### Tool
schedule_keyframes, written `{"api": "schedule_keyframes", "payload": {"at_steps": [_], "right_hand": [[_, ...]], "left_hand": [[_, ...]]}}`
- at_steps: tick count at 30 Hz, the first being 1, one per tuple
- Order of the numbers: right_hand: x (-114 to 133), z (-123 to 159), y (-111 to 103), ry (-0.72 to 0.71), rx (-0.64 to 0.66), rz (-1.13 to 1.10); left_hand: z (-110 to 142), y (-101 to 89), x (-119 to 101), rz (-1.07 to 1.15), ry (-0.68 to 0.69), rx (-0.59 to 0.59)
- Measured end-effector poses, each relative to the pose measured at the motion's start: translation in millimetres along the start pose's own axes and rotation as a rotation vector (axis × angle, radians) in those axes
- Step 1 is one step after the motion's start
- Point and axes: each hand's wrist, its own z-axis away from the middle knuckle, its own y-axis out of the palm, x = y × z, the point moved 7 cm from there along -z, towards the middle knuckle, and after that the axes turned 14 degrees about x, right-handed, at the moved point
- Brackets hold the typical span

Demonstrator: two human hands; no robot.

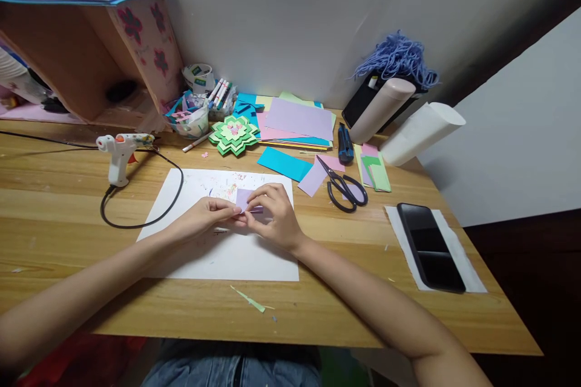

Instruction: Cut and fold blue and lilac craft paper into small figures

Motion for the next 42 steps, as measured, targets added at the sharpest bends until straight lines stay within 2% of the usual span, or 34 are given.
{"api": "schedule_keyframes", "payload": {"at_steps": [5, 9, 17, 23, 27, 29, 34, 38, 42], "right_hand": [[-6, 1, 2, 0.087, 0.016, -0.06], [-7, 0, 4, 0.098, 0.036, -0.097], [-11, 3, 6, 0.183, 0.015, -0.201], [-33, 8, 15, 0.375, -0.062, -0.526], [-41, 8, 30, 0.434, -0.01, -0.851], [-42, 9, 34, 0.452, -0.004, -0.935], [-43, 10, 32, 0.492, -0.039, -0.944], [-40, 11, 32, 0.507, -0.019, -0.915], [-37, 11, 31, 0.504, 0.004, -0.86]], "left_hand": [[1, 0.3, -2, -0.052, 0.023, -0.002], [2, 2.3, -7, -0.164, 0.049, -0.003], [6, 3.2, -14, -0.245, 0.1, -0.142], [11, -0.3, -17, -0.252, 0.146, -0.266], [12, -0.9, -18, -0.27, 0.193, -0.297], [11, -0.9, -17, -0.277, 0.202, -0.302], [10, -1.2, -16, -0.271, 0.167, -0.302], [11, -1.1, -16, -0.288, 0.111, -0.279], [12, -0.3, -17, -0.355, 0.124, -0.275]]}}
